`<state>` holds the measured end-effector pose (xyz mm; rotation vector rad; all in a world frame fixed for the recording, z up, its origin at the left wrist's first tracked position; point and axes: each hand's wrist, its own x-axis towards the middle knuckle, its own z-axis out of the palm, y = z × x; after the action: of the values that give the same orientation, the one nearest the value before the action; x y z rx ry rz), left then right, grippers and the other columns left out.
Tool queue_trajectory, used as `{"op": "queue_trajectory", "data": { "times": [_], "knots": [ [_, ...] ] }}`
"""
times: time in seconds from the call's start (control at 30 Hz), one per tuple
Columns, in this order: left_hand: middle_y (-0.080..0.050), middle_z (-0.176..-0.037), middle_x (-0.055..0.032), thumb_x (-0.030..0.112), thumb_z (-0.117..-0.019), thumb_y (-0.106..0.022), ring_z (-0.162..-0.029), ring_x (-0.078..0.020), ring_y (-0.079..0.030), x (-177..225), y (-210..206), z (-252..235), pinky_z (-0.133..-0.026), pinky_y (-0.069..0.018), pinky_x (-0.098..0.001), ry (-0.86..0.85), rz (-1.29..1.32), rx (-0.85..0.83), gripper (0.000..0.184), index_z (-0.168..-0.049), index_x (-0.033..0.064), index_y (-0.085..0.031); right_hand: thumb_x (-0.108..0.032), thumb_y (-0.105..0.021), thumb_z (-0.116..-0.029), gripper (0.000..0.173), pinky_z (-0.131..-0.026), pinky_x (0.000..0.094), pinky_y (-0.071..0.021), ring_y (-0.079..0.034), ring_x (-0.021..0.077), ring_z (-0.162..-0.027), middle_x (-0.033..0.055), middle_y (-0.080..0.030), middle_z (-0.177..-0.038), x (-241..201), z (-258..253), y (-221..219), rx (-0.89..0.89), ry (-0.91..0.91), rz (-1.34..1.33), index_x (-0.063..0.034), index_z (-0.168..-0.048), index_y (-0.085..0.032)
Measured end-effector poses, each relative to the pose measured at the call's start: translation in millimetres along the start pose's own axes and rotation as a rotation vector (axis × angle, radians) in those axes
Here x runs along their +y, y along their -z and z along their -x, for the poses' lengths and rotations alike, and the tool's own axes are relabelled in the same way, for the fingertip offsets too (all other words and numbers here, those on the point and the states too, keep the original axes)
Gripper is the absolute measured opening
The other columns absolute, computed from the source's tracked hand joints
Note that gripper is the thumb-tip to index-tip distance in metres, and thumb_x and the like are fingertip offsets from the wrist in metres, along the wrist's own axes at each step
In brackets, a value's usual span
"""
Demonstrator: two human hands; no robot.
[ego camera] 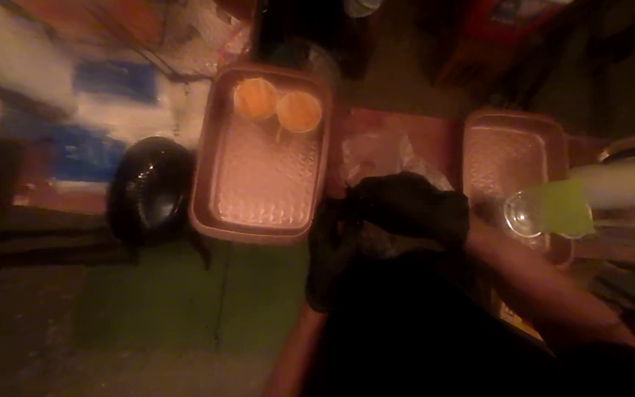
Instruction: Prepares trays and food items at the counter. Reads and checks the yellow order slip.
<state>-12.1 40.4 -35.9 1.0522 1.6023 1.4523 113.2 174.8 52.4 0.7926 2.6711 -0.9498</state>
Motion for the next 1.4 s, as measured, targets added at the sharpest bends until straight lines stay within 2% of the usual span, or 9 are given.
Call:
{"op": "queue_trajectory", "data": {
  "times": [0.17,0.43,0.63,0.77,0.83,0.93,1.07,1.23,1.4],
  "knots": [
    [-0.068,-0.097,-0.0036,0.008,-0.0919,-0.067,-0.091,-0.008,-0.066,0.4,-0.9,-1.3,-0.082,-0.0587,-0.0263,-0.012,0.043,0.009,0.008,-0.097,0.0022,-0.071,-0.032,-0.069,-0.0959,0.027,-0.059,0.0303,-0.0561,-0.064,0.0081,-0.069,-0.0028,-0.07,-0.09,4.1,18.5,-1.0,0.375,0.196,-0.133,-0.015,-0.116,-0.07],
    [-0.068,-0.098,-0.0054,0.003,-0.0921,-0.064,-0.091,-0.008,-0.066,8.1,1.2,-6.7,-0.083,-0.0581,-0.0252,-0.007,0.079,-0.025,0.01,-0.097,-0.0004,-0.072,-0.025,-0.068,-0.0939,0.02,-0.059,0.0432,-0.0556,-0.069,0.0183,-0.071,0.001,-0.073,-0.093,5.1,-0.8,-11.8,0.364,0.19,0.062,-0.0181,-0.111,-0.075],
    [-0.073,-0.098,-0.0062,0.009,-0.0995,-0.059,-0.09,-0.0127,-0.07,6.2,33.8,-18.5,-0.084,-0.0603,-0.0319,0.045,0.053,0.025,0.017,-0.105,-0.0019,-0.07,-0.051,-0.063,-0.0966,0.046,-0.078,0.0349,-0.059,-0.067,0.0099,-0.09,-0.0022,-0.071,-0.113,12.5,63.6,28.8,0.345,0.079,-0.144,-0.0231,-0.133,-0.065],
    [-0.071,-0.107,-0.0081,0.014,-0.1024,-0.052,-0.099,-0.0123,-0.067,23.6,50.0,-61.1,-0.09,-0.056,-0.032,0.032,0.07,0.087,0.026,-0.116,-0.003,-0.066,-0.038,-0.069,-0.0908,0.056,-0.104,0.056,-0.0492,-0.058,0.0335,-0.129,0.0111,-0.061,-0.14,11.6,92.9,16.6,0.297,0.185,0.211,-0.023,-0.144,-0.058],
    [-0.068,-0.12,-0.0107,0.017,-0.1037,-0.054,-0.105,-0.012,-0.066,31.5,43.2,-89.2,-0.092,-0.0551,-0.031,0.068,0.08,-0.051,0.036,-0.133,-0.003,-0.058,-0.016,-0.071,-0.0901,0.052,-0.104,0.0651,-0.046,-0.059,0.0421,-0.127,0.0158,-0.066,-0.133,13.6,83.0,-11.9,0.33,0.169,0.393,-0.022,-0.14,-0.061],
    [-0.065,-0.129,-0.0116,0.022,-0.1027,-0.059,-0.113,-0.0138,-0.064,33.1,25.6,-131.8,-0.097,-0.0536,-0.0328,0.156,0.08,-0.363,0.056,-0.151,0.0023,-0.04,-0.015,-0.071,-0.0915,0.026,-0.109,0.0668,-0.0411,-0.066,0.0405,-0.112,0.016,-0.073,-0.108,16.3,72.8,-19.7,0.343,0.056,0.358,-0.0159,-0.117,-0.074],
    [-0.07,-0.11,-0.0088,0.01,-0.1003,-0.061,-0.097,-0.0125,-0.067,60.7,13.4,-151.4,-0.089,-0.0565,-0.0309,0.138,0.11,-0.626,0.031,-0.129,-0.0029,-0.06,-0.02,-0.063,-0.0908,0.02,-0.102,0.0601,-0.0485,-0.071,0.0304,-0.098,0.0047,-0.076,-0.098,22.5,75.8,5.0,0.536,0.1,0.241,-0.0162,-0.105,-0.076],
    [-0.073,-0.104,-0.0104,0.013,-0.0979,-0.067,-0.093,-0.0093,-0.068,86.6,8.6,-145.0,-0.087,-0.0565,-0.0278,-0.084,-0.129,-0.774,0.024,-0.114,-0.0037,-0.07,-0.028,-0.06,-0.0925,0.026,-0.093,0.0654,-0.0505,-0.063,0.0439,-0.114,0.0181,-0.068,-0.122,31.8,72.1,2.3,0.661,0.068,0.254,-0.0136,-0.107,-0.076],
    [-0.073,-0.098,-0.0135,0.006,-0.0954,-0.069,-0.088,-0.0153,-0.068,111.3,3.8,-126.0,-0.084,-0.0567,-0.0329,-0.147,-0.21,-0.986,0.016,-0.107,-0.0047,-0.072,-0.052,-0.061,-0.0923,0.074,-0.112,0.0581,-0.0416,-0.047,0.0382,-0.14,0.0205,-0.046,-0.154,39.9,56.6,1.9,0.702,0.113,0.129,-0.0087,-0.151,-0.047]
  ]
}}
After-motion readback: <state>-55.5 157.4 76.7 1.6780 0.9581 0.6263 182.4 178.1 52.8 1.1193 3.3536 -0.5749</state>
